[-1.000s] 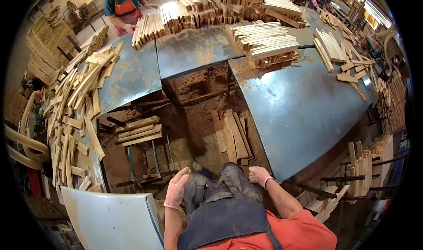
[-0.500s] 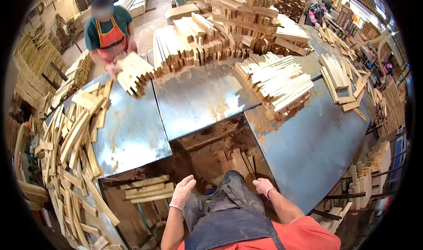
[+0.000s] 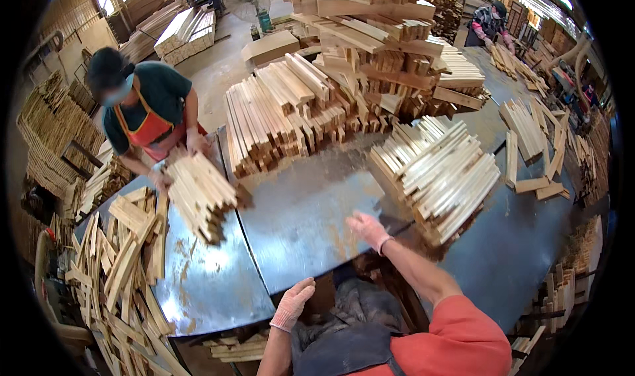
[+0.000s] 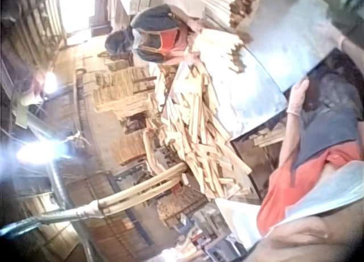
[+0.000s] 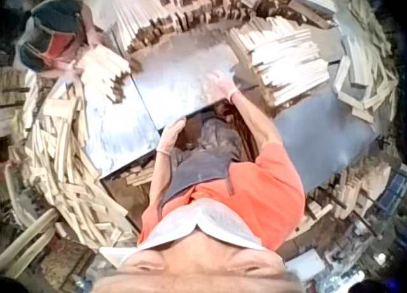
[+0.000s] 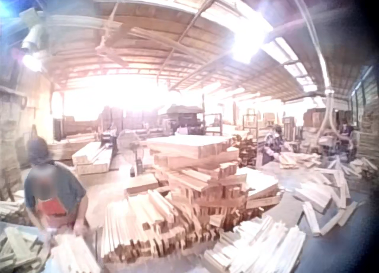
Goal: The person picks up stacks of light-colored wooden planks from a metal table and carries them to a conveyor belt. They place the planks onto the belt and then return to the table to repeat the process. The person also arranges and aligns the planks on the table before moving them.
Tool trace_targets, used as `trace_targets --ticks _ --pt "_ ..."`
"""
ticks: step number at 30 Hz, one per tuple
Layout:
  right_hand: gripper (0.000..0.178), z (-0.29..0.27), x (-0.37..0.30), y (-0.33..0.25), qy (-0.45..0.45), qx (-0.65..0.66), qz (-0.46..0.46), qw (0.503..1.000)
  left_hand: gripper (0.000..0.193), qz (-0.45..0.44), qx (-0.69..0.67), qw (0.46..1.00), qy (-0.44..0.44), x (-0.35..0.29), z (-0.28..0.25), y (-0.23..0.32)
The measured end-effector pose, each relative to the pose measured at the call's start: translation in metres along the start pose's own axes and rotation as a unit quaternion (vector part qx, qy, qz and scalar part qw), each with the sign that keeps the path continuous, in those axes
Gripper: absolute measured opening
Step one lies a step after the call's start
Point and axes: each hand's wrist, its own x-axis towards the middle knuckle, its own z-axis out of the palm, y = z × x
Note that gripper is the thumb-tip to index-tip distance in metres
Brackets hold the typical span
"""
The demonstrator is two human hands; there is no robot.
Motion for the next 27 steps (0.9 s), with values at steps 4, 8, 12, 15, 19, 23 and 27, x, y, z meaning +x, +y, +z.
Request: trace_targets --ticks 4,8,12,15,19,23,27 --pt "0.067 -0.037 0.14 -0.163 0.061 -0.011 -0.022 0.998 0.059 0.027 0.03 0.998 0.053 0.093 0.0 0.076" --pt "0.076 -0.069 0.311 -0.139 0.145 -0.034 -0.096 0.984 0.064 0.028 0.083 0.994 0.059 0.199 0.009 0.14" --pt "0.077 -0.09 0.398 -0.188 0.106 -0.153 -0.014 0.983 0.073 0.091 0.024 0.985 0.143 0.288 0.008 0.186" --pt "0.078 -0.1 0.455 -0.197 0.081 -0.153 -0.02 0.985 0.08 0.18 -0.046 0.955 0.231 0.354 0.018 0.242" --pt "0.076 -0.095 0.499 -0.223 0.095 -0.128 -0.014 0.987 0.093 0.226 0.027 0.936 0.269 0.445 0.018 0.299" --pt "0.072 -0.103 0.549 -0.224 0.098 -0.106 -0.018 0.989 0.103 0.203 0.136 0.905 0.349 0.521 0.016 0.355" --pt "0.064 -0.099 0.55 -0.262 0.091 -0.171 -0.056 0.979 0.11 0.211 0.178 0.897 0.346 0.568 -0.025 0.391"
